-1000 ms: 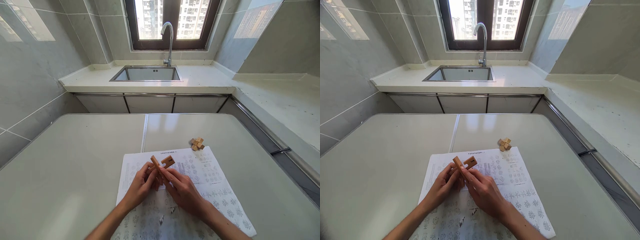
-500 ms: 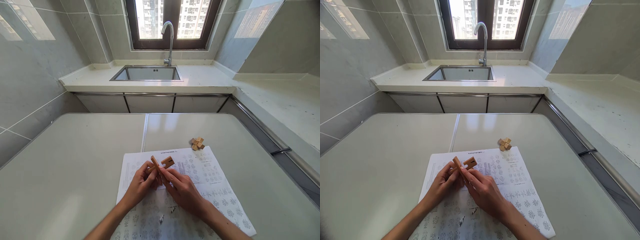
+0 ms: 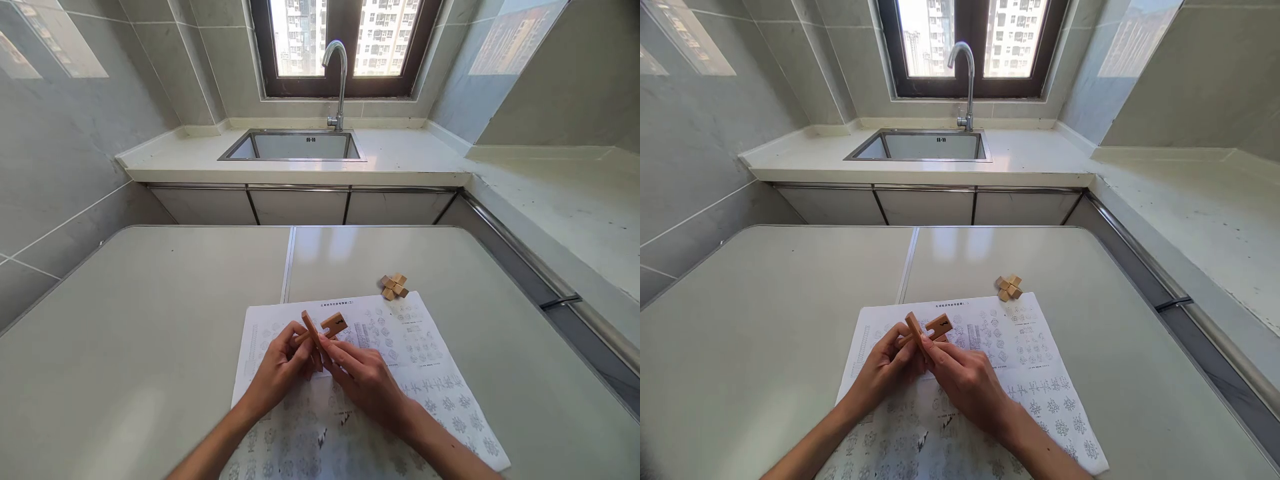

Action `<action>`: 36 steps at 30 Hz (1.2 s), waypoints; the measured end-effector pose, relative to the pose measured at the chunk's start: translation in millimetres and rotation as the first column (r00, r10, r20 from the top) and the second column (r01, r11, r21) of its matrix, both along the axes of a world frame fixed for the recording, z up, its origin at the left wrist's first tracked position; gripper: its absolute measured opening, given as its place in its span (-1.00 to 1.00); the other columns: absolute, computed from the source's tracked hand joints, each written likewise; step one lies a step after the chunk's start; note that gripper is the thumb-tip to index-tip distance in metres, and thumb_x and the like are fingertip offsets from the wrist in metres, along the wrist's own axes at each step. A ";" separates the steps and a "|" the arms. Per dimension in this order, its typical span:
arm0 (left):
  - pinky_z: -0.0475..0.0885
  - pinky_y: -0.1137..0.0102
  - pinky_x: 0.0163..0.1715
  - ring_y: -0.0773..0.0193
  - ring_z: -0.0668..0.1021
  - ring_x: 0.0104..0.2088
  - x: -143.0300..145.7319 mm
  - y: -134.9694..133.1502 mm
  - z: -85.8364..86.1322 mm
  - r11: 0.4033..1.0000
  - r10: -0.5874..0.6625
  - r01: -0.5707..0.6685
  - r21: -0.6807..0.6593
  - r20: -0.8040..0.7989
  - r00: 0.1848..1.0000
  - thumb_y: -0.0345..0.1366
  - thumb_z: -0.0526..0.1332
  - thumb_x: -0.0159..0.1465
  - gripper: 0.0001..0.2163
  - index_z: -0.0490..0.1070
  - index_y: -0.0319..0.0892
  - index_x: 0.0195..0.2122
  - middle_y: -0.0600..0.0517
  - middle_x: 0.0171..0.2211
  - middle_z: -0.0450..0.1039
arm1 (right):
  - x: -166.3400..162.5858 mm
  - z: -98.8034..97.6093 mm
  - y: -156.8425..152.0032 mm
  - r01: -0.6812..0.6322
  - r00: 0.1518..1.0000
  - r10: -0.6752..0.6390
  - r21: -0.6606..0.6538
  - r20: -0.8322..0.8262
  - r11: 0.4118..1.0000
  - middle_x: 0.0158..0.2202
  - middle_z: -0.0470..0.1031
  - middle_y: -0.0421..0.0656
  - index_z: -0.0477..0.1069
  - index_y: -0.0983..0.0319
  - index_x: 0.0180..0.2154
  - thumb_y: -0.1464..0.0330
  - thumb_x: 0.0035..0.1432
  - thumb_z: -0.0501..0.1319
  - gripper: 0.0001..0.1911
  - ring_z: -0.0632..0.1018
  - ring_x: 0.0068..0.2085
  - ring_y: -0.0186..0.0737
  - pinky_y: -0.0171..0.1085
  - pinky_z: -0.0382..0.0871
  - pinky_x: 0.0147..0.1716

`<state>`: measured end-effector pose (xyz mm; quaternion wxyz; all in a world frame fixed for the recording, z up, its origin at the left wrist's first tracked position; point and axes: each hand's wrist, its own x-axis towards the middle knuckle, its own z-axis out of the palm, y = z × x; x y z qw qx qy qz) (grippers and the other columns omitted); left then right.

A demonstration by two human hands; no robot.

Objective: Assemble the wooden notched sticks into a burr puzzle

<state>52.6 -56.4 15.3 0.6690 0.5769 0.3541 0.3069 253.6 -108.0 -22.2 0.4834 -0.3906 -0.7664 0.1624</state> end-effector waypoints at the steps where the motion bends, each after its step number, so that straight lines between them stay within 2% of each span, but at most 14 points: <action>1: 0.38 0.43 -0.37 0.34 0.46 -0.45 -0.1 0.3 -0.7 1.000 -0.001 0.001 0.000 -0.001 1.000 0.04 0.18 0.51 -0.67 0.29 -0.13 -0.21 0.08 -0.41 0.53 | -0.1 0.0 0.0 0.002 1.000 -0.002 0.000 0.001 1.000 0.06 0.68 -0.04 0.16 0.05 0.49 0.59 0.46 0.15 -0.31 0.74 -0.09 -0.20 -0.29 0.68 -0.21; 7: 0.41 0.40 -0.34 0.31 0.49 -0.43 0.3 -0.1 -0.2 0.999 0.022 -0.021 -0.036 0.009 1.000 0.04 0.19 0.50 -0.67 0.30 -0.12 -0.20 0.07 -0.41 0.54 | -0.1 -0.6 -1.9 0.031 0.999 -0.031 -0.008 0.035 0.999 0.03 0.69 -0.05 0.18 0.05 0.48 0.54 0.48 0.17 -0.35 0.74 -0.16 -0.19 -0.28 0.66 -0.28; 11: 0.42 0.41 -0.38 0.33 0.49 -0.49 0.9 2.3 4.8 0.989 0.139 -0.139 -0.059 0.005 0.990 0.07 0.20 0.48 -0.65 0.32 -0.12 -0.21 0.11 -0.46 0.51 | 1.0 0.0 -3.9 0.077 0.997 -0.076 -0.032 0.034 0.996 -0.02 0.70 -0.06 0.19 0.08 0.44 0.49 0.48 0.19 -0.40 0.70 -0.32 -0.24 -0.26 0.63 -0.35; 13: 0.40 0.44 -0.43 0.36 0.46 -0.53 0.3 5.1 5.2 0.977 0.209 -0.208 -0.050 0.009 0.978 0.09 0.19 0.48 -0.64 0.34 -0.13 -0.23 0.13 -0.49 0.48 | 1.4 1.7 -3.6 0.108 0.994 -0.107 -0.046 0.029 0.993 -0.05 0.69 -0.07 0.26 0.09 0.38 0.50 0.46 0.19 -0.46 0.71 -0.25 -0.18 -0.21 0.65 -0.26; 15: 0.38 0.45 -0.47 0.38 0.44 -0.56 -0.6 7.8 3.8 0.969 0.246 -0.244 -0.050 0.029 0.969 0.09 0.18 0.48 -0.63 0.36 -0.14 -0.24 0.14 -0.49 0.46 | 1.3 4.2 -2.2 0.128 0.991 -0.125 -0.052 0.051 0.990 -0.03 0.67 -0.05 0.34 0.10 0.31 0.51 0.45 0.20 -0.52 0.69 -0.09 -0.09 -0.09 0.65 -0.10; 18: 0.36 0.46 -0.48 0.40 0.42 -0.57 -1.5 9.9 1.4 0.968 0.245 -0.242 -0.059 0.054 0.968 0.08 0.18 0.49 -0.63 0.36 -0.14 -0.25 0.15 -0.49 0.45 | 0.5 7.2 0.5 0.122 0.987 -0.115 -0.057 0.115 0.991 0.13 0.60 0.01 0.37 0.12 0.29 0.52 0.43 0.21 -0.53 0.59 0.13 0.03 0.06 0.59 0.10; 20: 0.36 0.46 -0.47 0.41 0.42 -0.58 -1.2 9.7 1.7 0.971 0.235 -0.232 -0.058 0.057 0.970 0.07 0.19 0.49 -0.64 0.34 -0.14 -0.25 0.15 -0.50 0.44 | -0.1 7.6 1.4 0.107 0.984 -0.095 -0.072 0.150 0.992 0.16 0.57 0.02 0.38 0.13 0.29 0.51 0.42 0.23 -0.54 0.54 0.19 0.06 0.10 0.55 0.16; 26: 0.38 0.44 -0.41 0.40 0.42 -0.56 0.2 7.7 6.6 0.979 0.203 -0.201 -0.038 0.039 0.978 0.06 0.19 0.50 -0.67 0.38 -0.13 -0.17 0.15 -0.48 0.42 | -0.6 5.6 -0.2 0.130 0.981 -0.104 -0.164 0.163 0.978 0.00 0.59 -0.02 0.47 0.12 0.14 0.52 0.41 0.25 -0.66 0.56 0.05 0.04 0.04 0.60 0.03; 30: 0.43 0.41 -0.32 0.42 0.37 -0.56 -0.4 7.6 4.8 0.980 0.198 -0.196 -0.033 0.058 0.978 0.06 0.19 0.50 -0.68 0.42 -0.13 -0.11 0.16 -0.48 0.38 | 0.0 5.9 -1.1 0.175 0.974 -0.138 -0.215 0.178 0.961 -0.04 0.55 -0.02 0.49 0.13 0.08 0.55 0.33 0.31 -0.65 0.55 0.00 0.04 0.02 0.60 -0.03; 34: 0.43 0.39 -0.31 0.42 0.38 -0.56 -0.1 6.4 4.7 0.978 0.209 -0.210 0.004 0.035 0.977 0.07 0.20 0.49 -0.66 0.43 -0.13 -0.09 0.16 -0.45 0.41 | 0.7 7.1 -0.3 0.190 0.971 -0.152 -0.212 0.186 0.959 -0.14 0.55 -0.06 0.51 0.13 -0.04 0.48 0.43 0.24 -0.84 0.55 -0.10 -0.01 -0.05 0.57 -0.12; 36: 0.43 0.39 -0.32 0.42 0.39 -0.57 0.1 5.4 6.2 0.970 0.240 -0.240 0.027 0.003 0.971 0.07 0.19 0.49 -0.66 0.42 -0.14 -0.08 0.15 -0.45 0.43 | 1.1 8.2 0.1 0.187 0.975 -0.151 -0.229 0.163 0.955 -0.17 0.55 -0.08 0.51 0.14 -0.09 0.44 0.48 0.19 -0.87 0.55 -0.14 -0.04 -0.09 0.54 -0.15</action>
